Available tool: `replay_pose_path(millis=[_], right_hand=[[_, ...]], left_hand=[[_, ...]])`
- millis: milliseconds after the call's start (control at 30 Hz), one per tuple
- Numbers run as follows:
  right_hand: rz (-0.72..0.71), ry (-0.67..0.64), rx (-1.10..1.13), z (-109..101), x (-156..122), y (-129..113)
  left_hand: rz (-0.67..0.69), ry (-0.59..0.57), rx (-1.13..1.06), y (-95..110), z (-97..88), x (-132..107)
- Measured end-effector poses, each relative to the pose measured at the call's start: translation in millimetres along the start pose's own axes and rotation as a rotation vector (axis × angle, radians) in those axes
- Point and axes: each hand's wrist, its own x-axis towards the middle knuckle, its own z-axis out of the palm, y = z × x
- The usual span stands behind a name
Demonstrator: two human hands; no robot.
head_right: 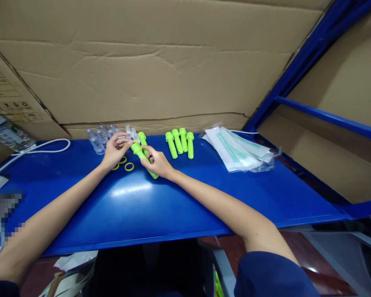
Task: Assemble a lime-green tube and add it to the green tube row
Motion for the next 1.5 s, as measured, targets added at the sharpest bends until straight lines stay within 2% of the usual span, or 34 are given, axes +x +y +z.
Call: replay_pose_path(millis=[300,467,633,733,967,1067,1267,1500], right_hand=[[0.038,0.018,0.056,1.3,0.6,3.2],[0.099,-0.102,0.185,-0.6,2.7,7.7],[0.071,-0.217,0.299,-6.2,2.2,3.1],[0.102,-0.239,0.297,-7.4,1.4,0.8],[0.100,-0.051,0.159,-4.4,0.5,-2.3],[0.105,-0.045,0.147,-3.7,-0.3,-0.5],[-0.003,0.025,0.143,-0.8,-1.1,7.0],[-0.006,0.021,0.166,1.1,-1.7,7.8]], left_hand=[[0.029,-0.106,0.001,5.7,-0.9,-1.4],[0.029,-0.173,-0.012,9.2,-2.7,-1.5],[0.043,-0.280,-0.008,10.4,-7.3,-3.4],[0.034,-0.322,0.001,10.2,-6.3,-5.6],[-0.021,-0.231,-0.045,9.7,5.6,-11.6],[-0.030,-0.196,-0.075,12.7,9.7,-12.7],[-0.062,-0.133,-0.135,18.3,14.5,-15.7],[-0.090,-0.090,-0.166,18.0,14.5,-16.7]])
